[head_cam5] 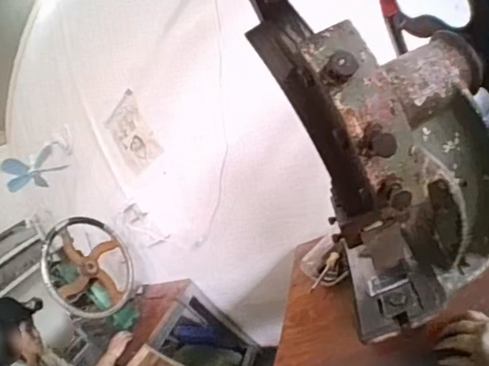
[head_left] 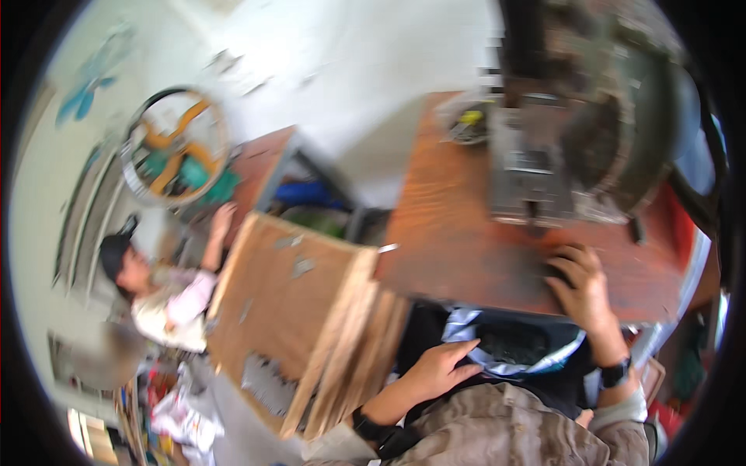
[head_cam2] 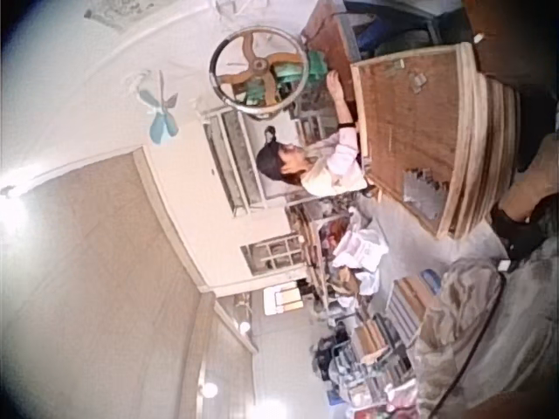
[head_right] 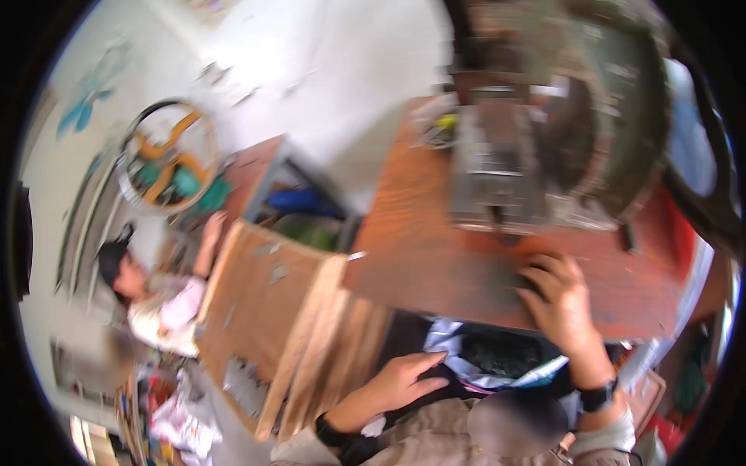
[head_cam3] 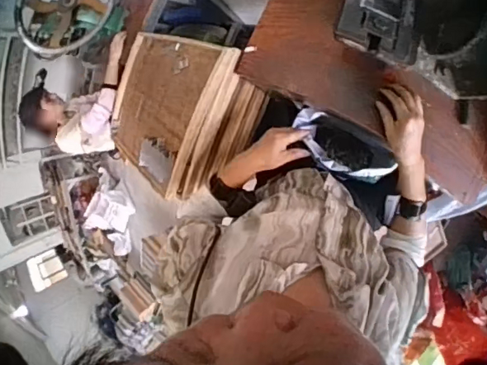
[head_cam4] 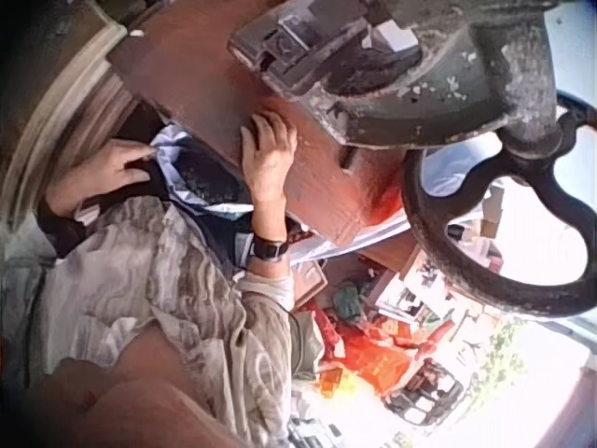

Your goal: Manually position metal sheets and operate a mechanical press to shape or punch them.

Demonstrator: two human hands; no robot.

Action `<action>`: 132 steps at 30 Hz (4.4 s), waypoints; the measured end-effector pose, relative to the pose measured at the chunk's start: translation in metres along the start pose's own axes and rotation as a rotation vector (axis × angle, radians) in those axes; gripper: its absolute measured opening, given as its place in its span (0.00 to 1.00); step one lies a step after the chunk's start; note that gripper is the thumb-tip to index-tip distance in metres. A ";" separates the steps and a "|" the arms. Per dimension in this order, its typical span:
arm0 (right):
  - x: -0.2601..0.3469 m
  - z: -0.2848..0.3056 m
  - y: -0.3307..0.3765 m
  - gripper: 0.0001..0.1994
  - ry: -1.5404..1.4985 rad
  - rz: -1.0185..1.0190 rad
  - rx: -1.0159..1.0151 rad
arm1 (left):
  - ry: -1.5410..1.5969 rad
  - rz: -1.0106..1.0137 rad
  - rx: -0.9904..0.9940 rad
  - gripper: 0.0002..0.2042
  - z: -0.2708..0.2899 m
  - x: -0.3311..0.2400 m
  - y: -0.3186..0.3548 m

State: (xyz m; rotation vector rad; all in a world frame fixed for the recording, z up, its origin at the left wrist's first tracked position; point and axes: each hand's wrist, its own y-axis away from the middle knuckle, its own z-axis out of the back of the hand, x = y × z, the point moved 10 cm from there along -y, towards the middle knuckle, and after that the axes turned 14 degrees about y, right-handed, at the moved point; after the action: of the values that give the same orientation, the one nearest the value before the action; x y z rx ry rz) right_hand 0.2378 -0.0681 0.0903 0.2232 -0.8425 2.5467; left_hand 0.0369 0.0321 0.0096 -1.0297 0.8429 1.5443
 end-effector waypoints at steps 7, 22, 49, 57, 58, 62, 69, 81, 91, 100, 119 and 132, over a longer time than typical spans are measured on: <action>0.007 0.002 0.003 0.12 -0.009 -0.002 0.041 | -0.902 0.585 -1.090 0.26 0.279 -0.001 0.304; 0.002 -0.011 0.004 0.11 0.077 0.015 0.043 | 0.121 0.673 -0.860 0.24 0.315 0.055 0.336; 0.007 0.009 -0.001 0.11 0.059 0.042 -0.047 | 0.062 0.215 -0.496 0.23 0.220 -0.060 0.021; -0.005 0.006 0.003 0.24 -0.046 0.040 0.107 | -0.381 -0.263 -0.022 0.25 0.026 -0.075 -0.142; -0.003 0.001 0.002 0.32 0.148 0.059 0.179 | -0.376 -0.277 -0.017 0.26 0.022 -0.074 -0.145; -0.011 -0.037 0.004 0.51 0.398 -0.015 0.418 | -0.344 -0.375 -0.103 0.28 0.023 -0.075 -0.134; 0.015 -0.050 -0.011 0.50 0.223 0.110 0.409 | -0.279 -0.438 -0.186 0.31 0.030 -0.069 -0.126; 0.017 -0.034 -0.022 0.37 0.046 0.012 0.229 | -0.176 -0.395 -0.178 0.34 0.032 -0.062 -0.124; 0.022 -0.057 -0.008 0.49 0.322 0.053 0.428 | -0.181 -0.405 -0.139 0.33 0.032 -0.060 -0.131; 0.017 -0.047 -0.013 0.43 0.257 0.039 0.378 | -0.475 -0.374 -0.069 0.26 0.024 -0.071 -0.143; -0.003 -0.008 0.000 0.26 0.256 0.035 0.119 | -0.304 -0.151 -0.631 0.21 0.103 -0.130 -0.250; -0.010 0.047 -0.034 0.20 -0.020 -0.057 -0.264 | 0.662 -0.070 -0.322 0.23 0.110 -0.091 -0.237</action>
State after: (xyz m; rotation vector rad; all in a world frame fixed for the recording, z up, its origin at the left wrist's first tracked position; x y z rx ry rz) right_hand 0.2628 -0.0751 0.1434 0.1866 -1.1501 2.3533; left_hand 0.2556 0.1453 0.1347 -1.8430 0.9993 1.3078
